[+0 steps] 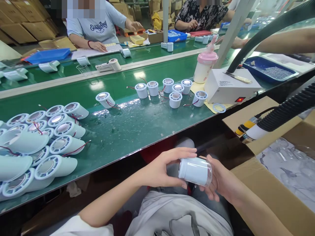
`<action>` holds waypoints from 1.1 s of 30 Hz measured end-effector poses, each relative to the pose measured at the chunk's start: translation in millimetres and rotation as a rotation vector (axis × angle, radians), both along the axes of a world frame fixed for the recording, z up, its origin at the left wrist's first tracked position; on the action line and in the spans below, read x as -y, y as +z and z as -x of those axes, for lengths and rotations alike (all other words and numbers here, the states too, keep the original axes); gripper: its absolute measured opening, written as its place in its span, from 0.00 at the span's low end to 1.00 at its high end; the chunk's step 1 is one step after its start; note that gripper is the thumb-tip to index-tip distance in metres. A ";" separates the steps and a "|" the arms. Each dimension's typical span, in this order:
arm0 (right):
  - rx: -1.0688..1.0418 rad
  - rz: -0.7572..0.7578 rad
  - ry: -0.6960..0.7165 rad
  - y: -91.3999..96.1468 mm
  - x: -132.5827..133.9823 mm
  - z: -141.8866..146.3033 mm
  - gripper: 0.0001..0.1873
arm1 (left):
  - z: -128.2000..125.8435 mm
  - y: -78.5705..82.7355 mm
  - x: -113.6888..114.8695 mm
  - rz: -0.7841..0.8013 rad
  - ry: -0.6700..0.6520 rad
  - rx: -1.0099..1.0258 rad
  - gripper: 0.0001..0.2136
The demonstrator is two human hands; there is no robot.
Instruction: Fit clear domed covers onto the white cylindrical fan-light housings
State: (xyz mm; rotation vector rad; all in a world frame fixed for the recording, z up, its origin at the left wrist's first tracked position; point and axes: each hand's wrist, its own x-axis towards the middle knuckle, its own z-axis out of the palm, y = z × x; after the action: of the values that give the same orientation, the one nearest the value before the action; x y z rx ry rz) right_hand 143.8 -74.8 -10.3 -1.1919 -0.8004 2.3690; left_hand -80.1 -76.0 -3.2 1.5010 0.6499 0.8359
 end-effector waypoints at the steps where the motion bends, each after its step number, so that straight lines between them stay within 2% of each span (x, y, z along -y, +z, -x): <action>1: -0.010 0.041 0.022 1.5 -0.5 0.6 0.32 | -0.4 0.2 0.7 -0.004 0.008 -0.009 0.34; 5: -0.025 0.096 0.118 5.0 0.5 2.7 0.37 | -2.1 4.9 4.7 -0.003 0.036 -0.059 0.32; 7: 0.017 -0.025 0.103 3.1 3.7 1.2 0.40 | -2.3 9.0 6.7 0.030 0.059 -0.089 0.30; 9: 0.099 -0.339 0.019 -0.5 7.5 -3.6 0.41 | -1.9 13.0 8.0 0.091 0.090 -0.125 0.29; 11: 0.206 -0.790 -0.054 -4.1 10.6 -10.7 0.36 | -1.1 16.2 8.2 0.169 0.106 -0.148 0.30; 13: 0.289 -1.197 -0.032 -6.8 12.4 -17.5 0.32 | -0.3 17.9 7.7 0.248 0.083 -0.156 0.32; 14: 0.315 -1.315 0.000 -7.7 13.0 -20.0 0.31 | 0.0 18.3 7.2 0.275 0.063 -0.156 0.32; 15: 0.327 -1.353 0.029 -8.2 13.6 -21.7 0.30 | 0.2 18.5 6.7 0.286 0.042 -0.154 0.33; 16: 0.320 -1.307 0.045 -8.4 14.4 -22.4 0.28 | 0.4 18.4 6.2 0.279 0.026 -0.149 0.34; 17: 0.296 -1.194 0.038 -8.3 15.3 -22.5 0.27 | 0.5 18.1 5.9 0.261 0.015 -0.142 0.35; 20: 0.145 -0.748 -0.036 -7.7 18.3 -21.3 0.27 | 1.3 16.8 5.7 0.218 0.008 -0.100 0.36; 22: 0.099 -0.610 -0.060 -7.9 18.9 -21.4 0.26 | 2.4 15.3 6.1 0.267 -0.013 -0.069 0.34; 27: 0.218 -0.678 -0.063 -13.0 15.6 -17.2 0.23 | 2.5 2.3 7.5 0.516 -0.085 0.023 0.38; 31: 0.213 -0.647 0.001 -14.4 14.9 -0.5 0.24 | -5.3 -14.5 7.3 0.604 -0.011 0.019 0.35; 33: 0.289 -0.721 0.036 -16.2 5.8 0.1 0.25 | -2.2 -13.9 -1.2 0.630 0.017 -0.085 0.31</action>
State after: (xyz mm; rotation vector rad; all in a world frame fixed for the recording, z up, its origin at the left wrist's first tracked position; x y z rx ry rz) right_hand 143.7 -80.6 -26.6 -1.1886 -1.5994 1.6793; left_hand -77.8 -74.8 -17.1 0.9609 0.8914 0.5097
